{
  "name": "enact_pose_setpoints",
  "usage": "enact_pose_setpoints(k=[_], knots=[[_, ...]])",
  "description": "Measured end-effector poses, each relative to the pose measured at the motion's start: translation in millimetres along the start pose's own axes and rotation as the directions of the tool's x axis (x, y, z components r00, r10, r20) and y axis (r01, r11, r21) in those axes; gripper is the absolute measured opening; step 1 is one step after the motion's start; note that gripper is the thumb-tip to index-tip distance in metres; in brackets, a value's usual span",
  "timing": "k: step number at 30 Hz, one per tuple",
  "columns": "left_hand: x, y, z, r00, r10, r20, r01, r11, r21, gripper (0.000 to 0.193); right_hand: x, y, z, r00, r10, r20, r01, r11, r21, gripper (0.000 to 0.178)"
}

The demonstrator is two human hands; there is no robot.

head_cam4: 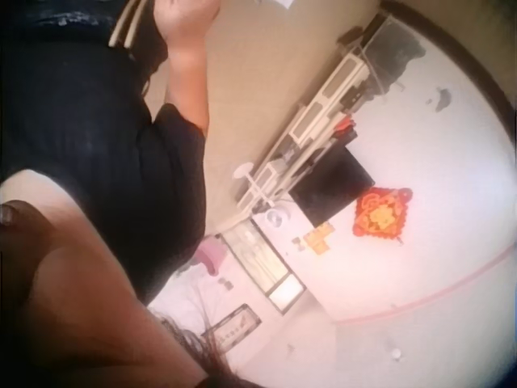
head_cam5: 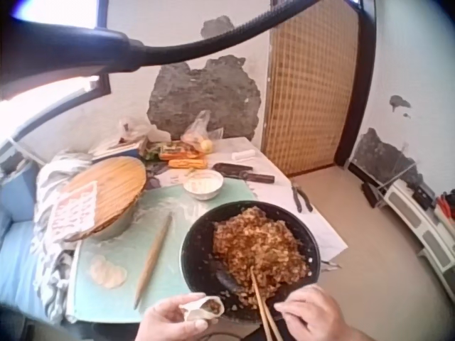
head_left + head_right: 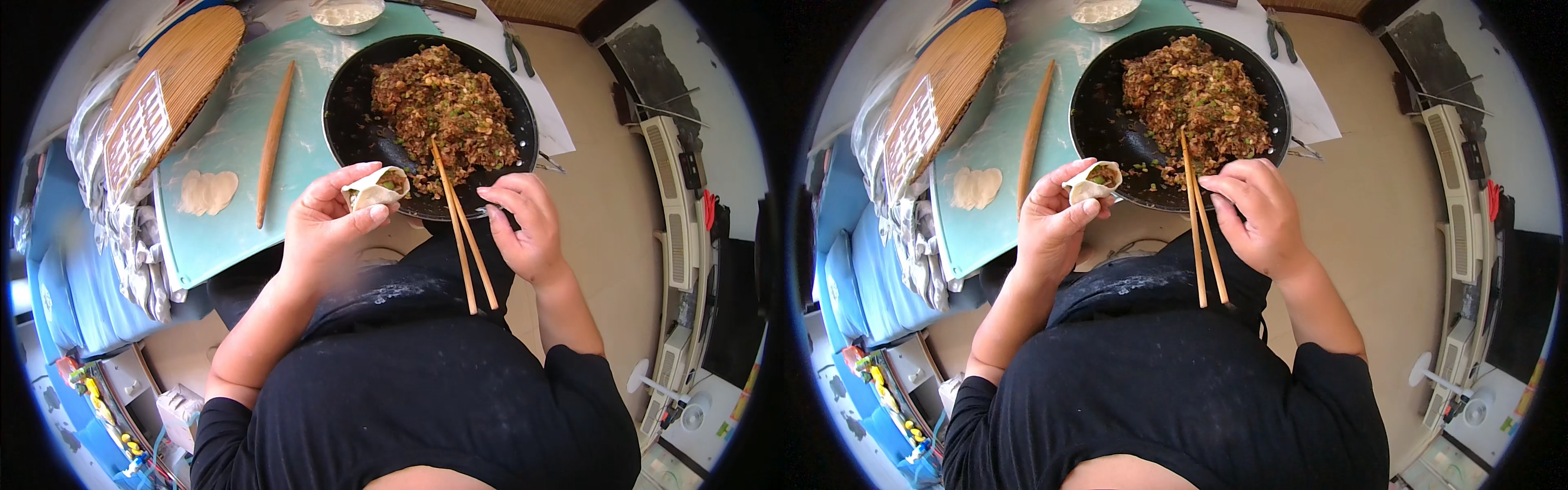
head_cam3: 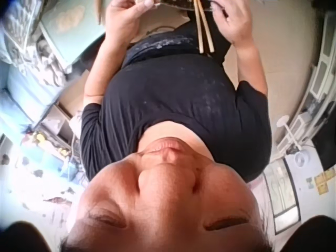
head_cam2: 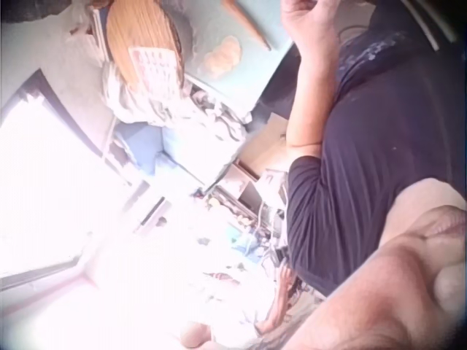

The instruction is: The person uses chopsticks to place a meat and vegetable filling onto circular dough wrappers held in their left hand. They then fold and pleat the edges of the dough to seal the dumplings, repeating this process for multiple units.

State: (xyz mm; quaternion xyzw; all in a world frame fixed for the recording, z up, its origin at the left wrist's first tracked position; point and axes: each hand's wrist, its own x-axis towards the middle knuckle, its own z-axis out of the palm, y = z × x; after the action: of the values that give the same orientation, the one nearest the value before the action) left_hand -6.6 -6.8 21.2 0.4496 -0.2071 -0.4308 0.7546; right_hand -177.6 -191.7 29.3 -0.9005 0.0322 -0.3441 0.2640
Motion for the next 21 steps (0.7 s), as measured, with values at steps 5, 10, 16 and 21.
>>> enact_pose_setpoints(k=[5,10,16,21], knots=[[-0.5,0.5,8.5,0.998,0.008,0.069,-0.008,1.0,-0.013,0.045,13.5,-15.3,10.9,0.969,0.244,0.05,-0.243,0.882,0.403,0.021],[-3.5,2.8,13.3,0.996,0.036,0.079,-0.03,0.997,-0.07,0.045,33.8,-29.0,20.0,0.999,0.035,-0.024,-0.023,0.93,0.366,0.022],[-5.4,4.1,12.3,0.998,0.037,0.055,-0.032,0.996,-0.083,0.046,42.4,-36.8,34.6,0.996,-0.087,-0.015,0.088,0.959,0.271,0.024],[-5.9,1.5,8.3,0.999,0.002,0.054,0.001,0.998,-0.057,0.047,44.0,-37.0,35.4,0.995,-0.1,0.013,0.094,0.966,0.241,0.022]])
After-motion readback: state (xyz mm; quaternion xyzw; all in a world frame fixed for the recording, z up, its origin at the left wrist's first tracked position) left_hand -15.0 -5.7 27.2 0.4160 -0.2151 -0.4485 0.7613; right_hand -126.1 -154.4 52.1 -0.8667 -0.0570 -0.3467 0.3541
